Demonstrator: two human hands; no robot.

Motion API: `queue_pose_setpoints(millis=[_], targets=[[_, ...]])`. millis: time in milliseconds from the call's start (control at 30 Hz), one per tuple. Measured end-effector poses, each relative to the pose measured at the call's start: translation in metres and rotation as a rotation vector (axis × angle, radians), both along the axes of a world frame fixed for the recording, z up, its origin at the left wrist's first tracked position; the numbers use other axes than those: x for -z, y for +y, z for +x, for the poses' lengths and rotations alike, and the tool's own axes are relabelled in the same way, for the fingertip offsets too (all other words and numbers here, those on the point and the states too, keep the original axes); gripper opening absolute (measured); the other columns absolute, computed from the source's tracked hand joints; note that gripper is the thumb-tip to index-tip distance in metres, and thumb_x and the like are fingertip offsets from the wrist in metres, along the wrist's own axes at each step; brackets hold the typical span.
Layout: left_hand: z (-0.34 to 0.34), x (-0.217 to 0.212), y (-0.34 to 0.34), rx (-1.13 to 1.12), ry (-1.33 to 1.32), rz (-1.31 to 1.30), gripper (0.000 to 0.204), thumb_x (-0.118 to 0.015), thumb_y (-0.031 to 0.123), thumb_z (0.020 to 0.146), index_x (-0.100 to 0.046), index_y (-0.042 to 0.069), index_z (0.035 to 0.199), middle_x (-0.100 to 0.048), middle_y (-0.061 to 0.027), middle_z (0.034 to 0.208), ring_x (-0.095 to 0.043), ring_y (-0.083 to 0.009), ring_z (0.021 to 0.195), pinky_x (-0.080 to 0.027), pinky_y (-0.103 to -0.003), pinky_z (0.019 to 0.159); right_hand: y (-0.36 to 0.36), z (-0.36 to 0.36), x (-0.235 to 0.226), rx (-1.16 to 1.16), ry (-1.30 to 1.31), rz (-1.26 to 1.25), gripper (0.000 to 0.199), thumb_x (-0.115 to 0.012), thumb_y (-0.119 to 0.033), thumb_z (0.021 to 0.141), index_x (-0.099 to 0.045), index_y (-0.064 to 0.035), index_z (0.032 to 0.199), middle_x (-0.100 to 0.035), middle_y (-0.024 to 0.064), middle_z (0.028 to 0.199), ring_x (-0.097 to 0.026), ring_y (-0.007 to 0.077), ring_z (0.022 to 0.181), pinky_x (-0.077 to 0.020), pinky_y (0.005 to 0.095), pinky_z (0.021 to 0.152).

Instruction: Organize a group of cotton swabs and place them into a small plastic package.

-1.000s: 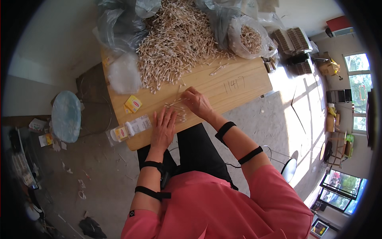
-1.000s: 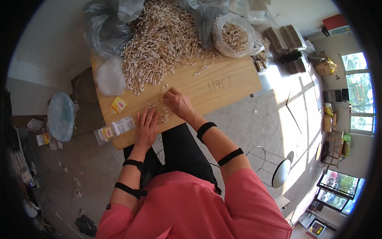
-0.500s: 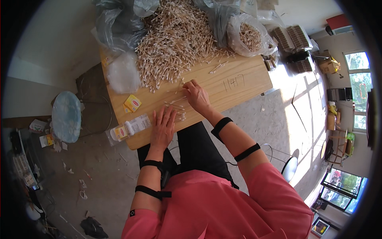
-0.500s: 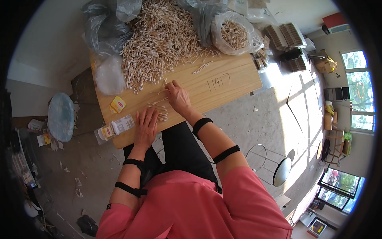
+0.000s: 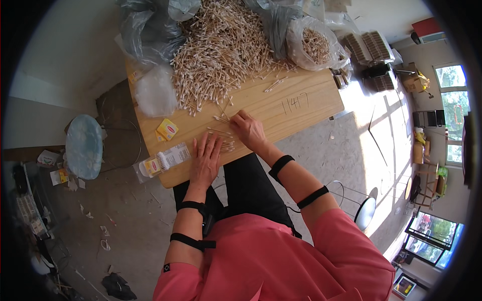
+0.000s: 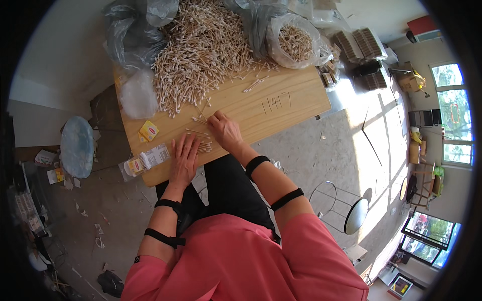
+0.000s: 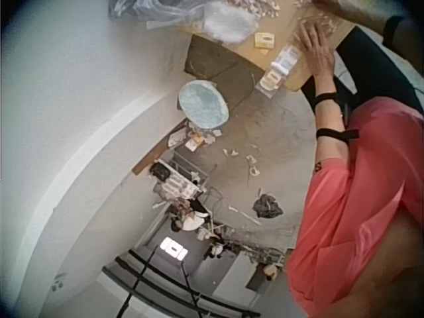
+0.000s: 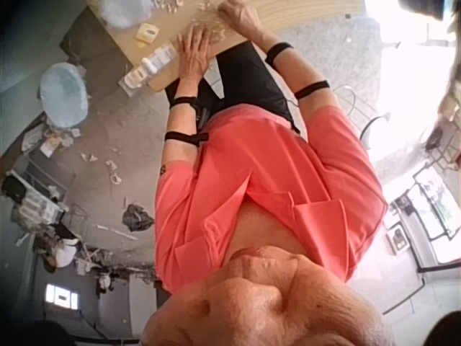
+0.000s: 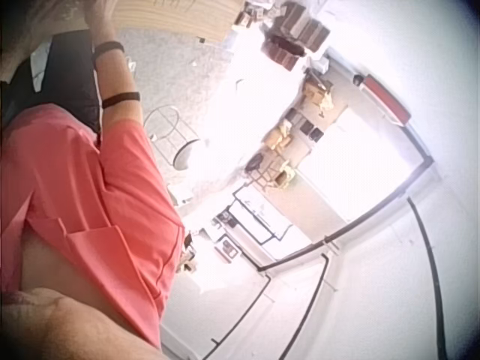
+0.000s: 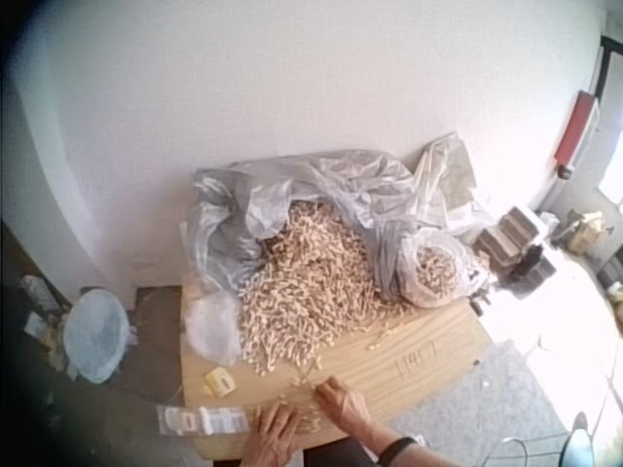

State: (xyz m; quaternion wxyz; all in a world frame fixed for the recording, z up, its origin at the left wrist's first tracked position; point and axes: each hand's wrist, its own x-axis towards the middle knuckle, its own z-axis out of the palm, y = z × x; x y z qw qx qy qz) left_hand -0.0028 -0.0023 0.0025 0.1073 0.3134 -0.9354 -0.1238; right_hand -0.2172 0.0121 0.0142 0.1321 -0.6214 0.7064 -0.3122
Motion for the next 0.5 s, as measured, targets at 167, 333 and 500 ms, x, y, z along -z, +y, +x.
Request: queue_pose_setpoints(millis=[167, 333, 500], targets=[[0.0, 0.001, 0.001, -0.007, -0.014, -0.004, 0.053, -0.057, 0.02, 0.094, -0.045, 0.011, 0.145, -0.033, -0.0053, 0.156, -0.024, -0.0294, 0.147, -0.016, -0.055, 0.122, -0.002, 0.01, 0.0, 0.04, -0.056, 0.033, 0.011, -0.064, -0.018, 0.087, -0.064, -0.0072, 0.09, -0.061, 0.0105, 0.094, -0.064, 0.0341, 0.083, -0.0523, 0.0437, 0.07], [0.0, 0.001, 0.001, -0.001, -0.023, -0.029, 0.053, -0.057, 0.02, 0.094, -0.045, 0.01, 0.144, -0.035, -0.0064, 0.155, -0.026, -0.0299, 0.146, -0.016, -0.055, 0.121, -0.02, 0.004, -0.001, 0.189, -0.088, 0.015, 0.012, -0.067, -0.017, 0.085, -0.064, -0.0062, 0.088, -0.061, 0.0115, 0.094, -0.064, 0.0349, 0.083, -0.0522, 0.0449, 0.07], [0.0, 0.001, 0.001, -0.004, -0.016, -0.039, 0.053, -0.056, 0.02, 0.094, -0.044, 0.009, 0.144, -0.035, -0.0069, 0.154, -0.027, -0.0299, 0.145, -0.017, -0.054, 0.122, -0.012, 0.0, 0.005, 0.104, -0.099, 0.054, 0.012, -0.067, -0.017, 0.084, -0.064, -0.006, 0.085, -0.061, 0.0116, 0.093, -0.064, 0.0349, 0.084, -0.0519, 0.0445, 0.072]])
